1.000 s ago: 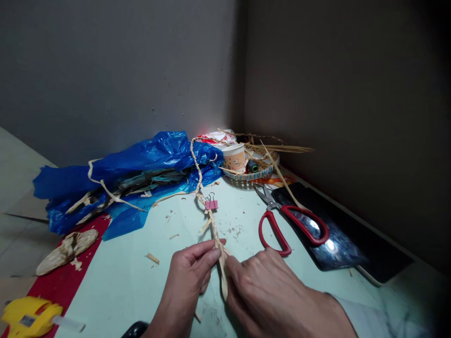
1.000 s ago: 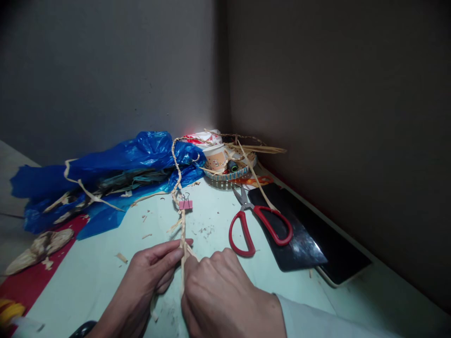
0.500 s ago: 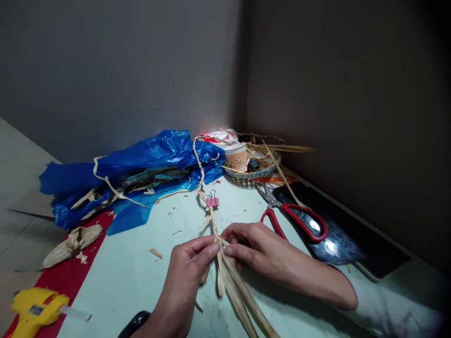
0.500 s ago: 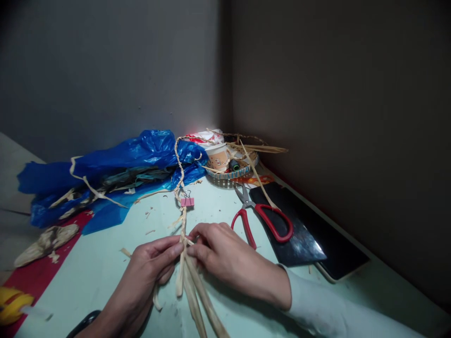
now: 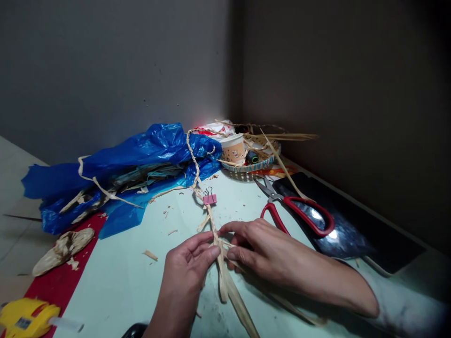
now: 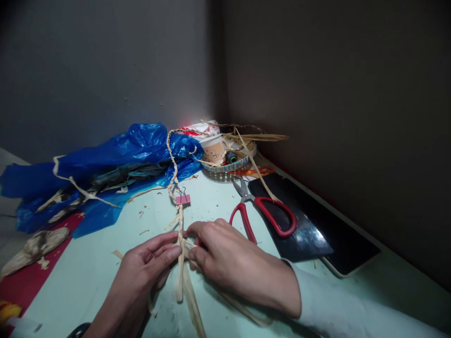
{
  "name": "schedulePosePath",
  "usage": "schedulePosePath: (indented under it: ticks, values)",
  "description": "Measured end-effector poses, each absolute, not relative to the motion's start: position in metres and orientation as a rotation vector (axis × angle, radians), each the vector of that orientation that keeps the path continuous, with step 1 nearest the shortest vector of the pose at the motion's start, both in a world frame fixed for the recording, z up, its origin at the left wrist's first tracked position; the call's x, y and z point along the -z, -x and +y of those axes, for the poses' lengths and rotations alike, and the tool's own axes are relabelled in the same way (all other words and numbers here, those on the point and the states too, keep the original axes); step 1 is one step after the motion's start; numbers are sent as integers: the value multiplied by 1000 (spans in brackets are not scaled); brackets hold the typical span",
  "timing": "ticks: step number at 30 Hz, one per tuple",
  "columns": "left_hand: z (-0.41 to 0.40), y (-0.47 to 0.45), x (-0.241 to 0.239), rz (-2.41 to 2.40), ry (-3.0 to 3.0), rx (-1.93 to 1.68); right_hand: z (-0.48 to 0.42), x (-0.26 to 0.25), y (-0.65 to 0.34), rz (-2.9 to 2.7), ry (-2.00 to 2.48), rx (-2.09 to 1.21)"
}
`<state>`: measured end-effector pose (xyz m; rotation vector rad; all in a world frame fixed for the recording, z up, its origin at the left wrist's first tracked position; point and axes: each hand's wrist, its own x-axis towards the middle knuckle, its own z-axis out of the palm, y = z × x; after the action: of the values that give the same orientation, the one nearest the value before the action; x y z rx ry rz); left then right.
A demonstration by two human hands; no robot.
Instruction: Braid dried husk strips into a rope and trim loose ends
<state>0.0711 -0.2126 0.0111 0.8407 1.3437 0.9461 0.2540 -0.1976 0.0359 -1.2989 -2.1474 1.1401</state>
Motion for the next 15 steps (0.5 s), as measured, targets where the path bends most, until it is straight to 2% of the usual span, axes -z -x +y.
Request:
schedulePosePath:
  ticks: [8, 15]
  values:
    - [-213, -71, -14, 1398, -830, -926, -206, -29, -260, -2240, 1222, -1093]
    - [-213, -75, -17, 1443, -855, -979, -205, -30, -247, -2269, 1335, -960]
